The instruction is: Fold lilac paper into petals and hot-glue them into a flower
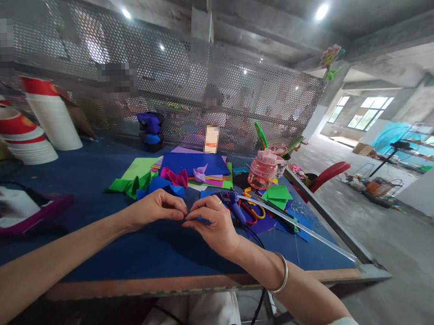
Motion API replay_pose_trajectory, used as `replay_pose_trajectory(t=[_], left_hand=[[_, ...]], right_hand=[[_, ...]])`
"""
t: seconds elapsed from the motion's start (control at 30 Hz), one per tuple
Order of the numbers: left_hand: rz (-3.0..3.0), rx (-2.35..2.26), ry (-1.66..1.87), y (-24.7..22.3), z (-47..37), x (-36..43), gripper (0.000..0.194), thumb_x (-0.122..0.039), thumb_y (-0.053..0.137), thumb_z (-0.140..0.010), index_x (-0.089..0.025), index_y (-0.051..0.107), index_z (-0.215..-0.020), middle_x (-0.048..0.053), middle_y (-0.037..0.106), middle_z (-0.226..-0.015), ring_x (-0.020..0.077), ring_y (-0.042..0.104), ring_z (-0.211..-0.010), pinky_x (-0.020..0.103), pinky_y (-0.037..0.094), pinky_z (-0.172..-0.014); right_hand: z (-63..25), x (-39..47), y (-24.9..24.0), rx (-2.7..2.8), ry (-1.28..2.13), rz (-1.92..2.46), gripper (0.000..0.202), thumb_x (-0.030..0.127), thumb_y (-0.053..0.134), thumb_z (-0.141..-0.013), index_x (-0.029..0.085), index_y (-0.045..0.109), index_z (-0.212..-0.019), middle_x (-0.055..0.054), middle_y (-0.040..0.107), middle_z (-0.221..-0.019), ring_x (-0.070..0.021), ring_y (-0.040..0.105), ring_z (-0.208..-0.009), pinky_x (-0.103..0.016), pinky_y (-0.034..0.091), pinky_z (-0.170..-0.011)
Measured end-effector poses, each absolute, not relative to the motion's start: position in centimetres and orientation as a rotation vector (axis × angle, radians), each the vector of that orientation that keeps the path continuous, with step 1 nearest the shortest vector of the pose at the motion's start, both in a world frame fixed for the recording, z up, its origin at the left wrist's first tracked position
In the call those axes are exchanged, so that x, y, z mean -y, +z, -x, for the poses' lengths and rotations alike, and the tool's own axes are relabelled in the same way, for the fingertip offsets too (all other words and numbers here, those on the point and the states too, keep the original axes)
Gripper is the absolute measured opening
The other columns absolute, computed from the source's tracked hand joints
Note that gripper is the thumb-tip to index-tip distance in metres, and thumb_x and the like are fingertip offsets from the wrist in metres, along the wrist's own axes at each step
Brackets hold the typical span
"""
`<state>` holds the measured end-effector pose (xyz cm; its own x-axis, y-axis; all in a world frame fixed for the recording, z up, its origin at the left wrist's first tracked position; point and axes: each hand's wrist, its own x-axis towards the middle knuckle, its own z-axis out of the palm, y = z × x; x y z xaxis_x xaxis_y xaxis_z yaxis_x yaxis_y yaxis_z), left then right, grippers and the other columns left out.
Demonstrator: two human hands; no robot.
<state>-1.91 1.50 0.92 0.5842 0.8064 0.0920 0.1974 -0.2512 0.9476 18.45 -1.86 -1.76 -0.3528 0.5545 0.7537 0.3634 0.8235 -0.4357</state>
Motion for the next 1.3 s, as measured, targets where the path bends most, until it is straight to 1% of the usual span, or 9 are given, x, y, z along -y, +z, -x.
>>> replay_pose_trajectory(t=[0.17, 0.3, 0.43, 0.6, 0.83, 1.0, 1.1, 1.17, 1.3], left_hand=[[-1.695, -0.816, 0.767, 0.1, 1.5, -1.3, 0.015, -0.033, 0.08, -0.057, -0.02, 0.078, -0.064, 0.002, 0.071, -0.069, 0.0162, 0.06, -0.067, 0.025, 0.048, -0.065], [-1.706, -0.799, 0.737, -0.1, 1.2, -1.2, 0.014, -0.034, 0.079, -0.059, -0.02, 0.077, -0.06, 0.001, 0.068, -0.065, 0.0142, 0.056, -0.065, 0.024, 0.046, -0.064], [-1.718, -0.809, 0.736, 0.4, 1.0, -0.6, 0.017, -0.036, 0.079, -0.061, -0.02, 0.076, -0.058, 0.002, 0.068, -0.068, 0.0158, 0.058, -0.069, 0.025, 0.047, -0.068], [-1.785, -0.765, 0.702, 0.9, 1.0, -0.4, 0.02, -0.039, 0.081, -0.06, -0.02, 0.076, -0.059, 0.002, 0.065, -0.069, 0.0155, 0.058, -0.068, 0.025, 0.048, -0.066], [-1.886, -0.739, 0.695, 0.6, 1.0, -0.5, 0.021, -0.033, 0.075, -0.068, -0.017, 0.07, -0.056, -0.001, 0.059, -0.065, 0.0122, 0.053, -0.064, 0.023, 0.043, -0.062], [-1.963, -0.822, 0.711, 0.7, 1.0, -0.5, 0.023, -0.038, 0.065, -0.076, -0.016, 0.064, -0.07, -0.003, 0.056, -0.064, 0.0125, 0.05, -0.064, 0.023, 0.039, -0.061], [-2.032, -0.902, 0.792, 1.3, 1.4, -0.7, 0.028, -0.041, 0.056, -0.083, -0.017, 0.058, -0.07, -0.002, 0.054, -0.067, 0.0135, 0.05, -0.066, 0.023, 0.038, -0.062], [-2.092, -0.938, 0.831, 1.7, 1.8, -0.6, 0.033, -0.042, 0.049, -0.088, -0.017, 0.055, -0.068, -0.001, 0.054, -0.068, 0.0139, 0.05, -0.067, 0.024, 0.038, -0.063], [-2.247, -1.036, 0.768, 2.3, 2.7, 1.1, 0.042, -0.041, 0.039, -0.094, -0.018, 0.047, -0.06, -0.003, 0.046, -0.058, 0.0112, 0.044, -0.056, 0.024, 0.033, -0.056]], right_hand=[[-18.4, 1.9, -1.8, 1.986, 0.22, 0.719, 0.016, 0.035, 0.072, -0.083, 0.021, 0.068, -0.077, -0.004, 0.065, -0.086, -0.0159, 0.061, -0.082, -0.03, 0.05, -0.075], [-18.3, 1.9, -1.7, 2.002, 0.175, 0.668, 0.015, 0.034, 0.072, -0.083, 0.021, 0.067, -0.077, -0.004, 0.065, -0.086, -0.0154, 0.06, -0.082, -0.029, 0.049, -0.076], [-18.4, 2.0, -1.7, 2.029, 0.174, 0.68, 0.015, 0.033, 0.071, -0.084, 0.022, 0.066, -0.076, -0.004, 0.066, -0.086, -0.0159, 0.06, -0.083, -0.03, 0.049, -0.077], [-18.4, 2.0, -1.7, 2.067, 0.177, 0.665, 0.012, 0.03, 0.07, -0.085, 0.022, 0.064, -0.078, -0.003, 0.066, -0.087, -0.0161, 0.061, -0.084, -0.031, 0.048, -0.078], [-18.3, 1.7, -2.0, 2.095, 0.19, 0.682, 0.013, 0.03, 0.07, -0.084, 0.022, 0.061, -0.088, -0.003, 0.066, -0.091, -0.0169, 0.06, -0.087, -0.03, 0.048, -0.078], [-18.4, 1.5, -1.9, 2.088, 0.22, 0.767, 0.02, 0.033, 0.071, -0.084, 0.021, 0.059, -0.094, -0.003, 0.066, -0.092, -0.0181, 0.059, -0.089, -0.031, 0.048, -0.079], [-18.6, 1.5, -1.7, 2.058, 0.233, 0.829, 0.021, 0.036, 0.067, -0.087, 0.021, 0.059, -0.099, -0.005, 0.065, -0.093, -0.0186, 0.059, -0.091, -0.031, 0.048, -0.079], [-18.7, 1.6, -1.6, 2.059, 0.236, 0.825, 0.019, 0.035, 0.061, -0.091, 0.02, 0.058, -0.103, -0.005, 0.064, -0.096, -0.018, 0.059, -0.09, -0.031, 0.048, -0.08], [-18.8, 1.8, -1.6, 2.061, 0.245, 0.809, 0.014, 0.029, 0.052, -0.096, 0.02, 0.057, -0.105, -0.005, 0.064, -0.095, -0.0171, 0.059, -0.088, -0.031, 0.047, -0.08]])
